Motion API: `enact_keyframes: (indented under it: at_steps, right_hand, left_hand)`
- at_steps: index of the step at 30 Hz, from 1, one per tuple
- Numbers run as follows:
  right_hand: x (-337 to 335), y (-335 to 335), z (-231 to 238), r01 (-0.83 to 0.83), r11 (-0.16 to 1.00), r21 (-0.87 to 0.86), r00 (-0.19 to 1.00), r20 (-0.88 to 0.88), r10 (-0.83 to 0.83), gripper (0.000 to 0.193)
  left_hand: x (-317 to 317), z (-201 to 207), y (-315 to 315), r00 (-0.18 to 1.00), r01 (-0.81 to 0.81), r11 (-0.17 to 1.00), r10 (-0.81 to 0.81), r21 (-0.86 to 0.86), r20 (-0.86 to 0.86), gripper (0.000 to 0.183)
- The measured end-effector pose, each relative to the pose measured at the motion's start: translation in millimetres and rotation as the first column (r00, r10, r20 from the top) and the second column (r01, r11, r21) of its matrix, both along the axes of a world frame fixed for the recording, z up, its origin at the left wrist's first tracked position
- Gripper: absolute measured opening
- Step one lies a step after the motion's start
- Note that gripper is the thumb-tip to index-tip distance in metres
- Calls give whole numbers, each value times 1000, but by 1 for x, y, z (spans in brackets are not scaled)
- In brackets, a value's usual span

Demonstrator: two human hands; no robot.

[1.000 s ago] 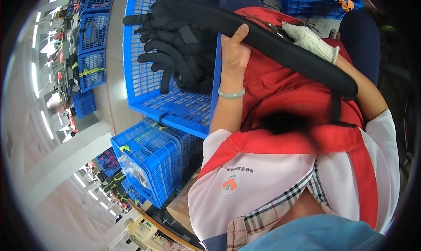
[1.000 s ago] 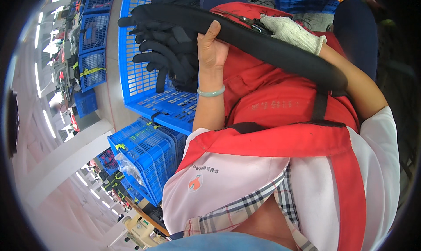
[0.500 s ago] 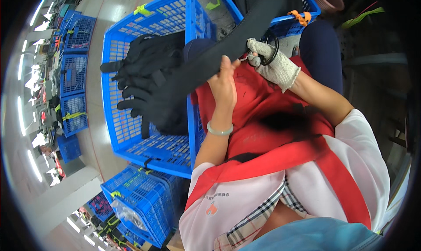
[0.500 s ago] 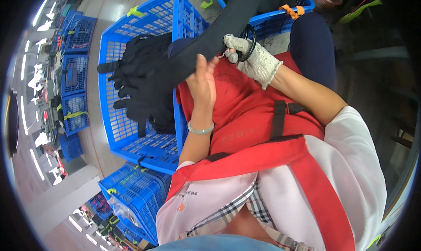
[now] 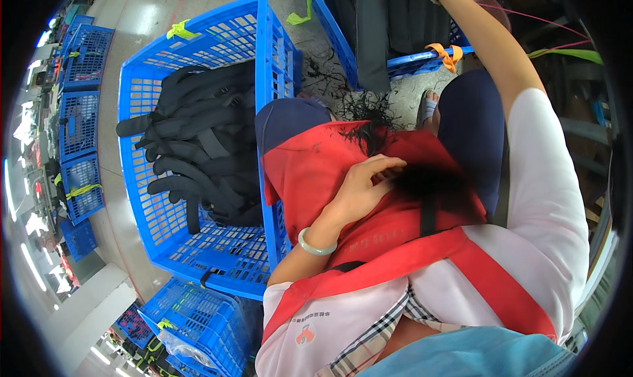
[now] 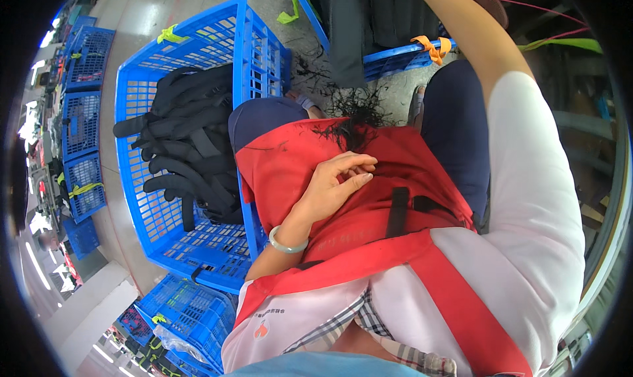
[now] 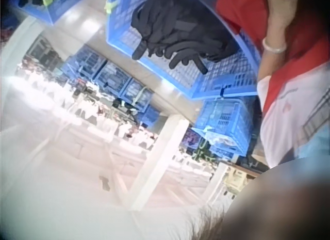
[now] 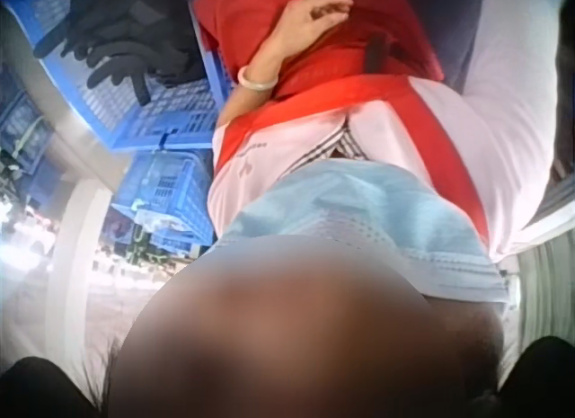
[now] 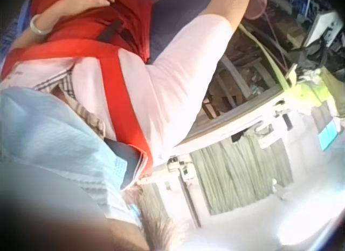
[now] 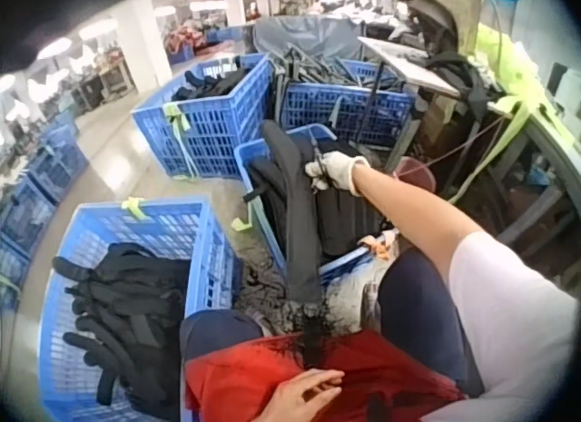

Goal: Using a small tool to trim or deburr the edges of curved black rubber or foam components in a factory setting.

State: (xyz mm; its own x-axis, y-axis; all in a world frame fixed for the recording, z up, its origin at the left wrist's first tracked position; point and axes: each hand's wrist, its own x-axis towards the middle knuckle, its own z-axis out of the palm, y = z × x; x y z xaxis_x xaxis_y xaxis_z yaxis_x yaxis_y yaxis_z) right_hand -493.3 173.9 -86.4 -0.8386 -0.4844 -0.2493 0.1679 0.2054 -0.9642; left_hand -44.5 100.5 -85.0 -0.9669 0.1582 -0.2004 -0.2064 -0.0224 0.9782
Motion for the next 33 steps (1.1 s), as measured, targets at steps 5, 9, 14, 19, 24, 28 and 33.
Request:
enact_keyframes:
  at_steps: [5,9,14,19,24,28,33]
  right_hand:
    - [-16,7,-73,64,910,409,960,-275,56,24]
    - [48,-20,-135,206,665,718,782,-529,330,41]
    - [76,-10,-124,163,677,717,806,-493,328,49]
    - [116,-8,-84,73,573,816,803,-389,451,42]
    - [157,20,-105,-174,822,542,932,-180,315,29]
    - [189,17,-129,-231,875,426,930,-168,328,15]
    - [229,15,-116,-204,773,601,922,-147,358,23]
  left_hand:
    - [-12,1,13,1000,2,998,0,66,-23,26]
    - [0,-2,1,996,-51,997,56,66,-76,24]
    - [15,-2,-12,978,-101,947,150,305,-143,19]
    - [78,20,-140,835,-516,687,537,511,120,18]
    - [174,-174,-261,242,-965,261,927,-30,288,22]
    - [281,-289,-248,494,-198,361,840,-911,226,38]
    - [269,-326,-211,590,40,439,714,-898,376,48]
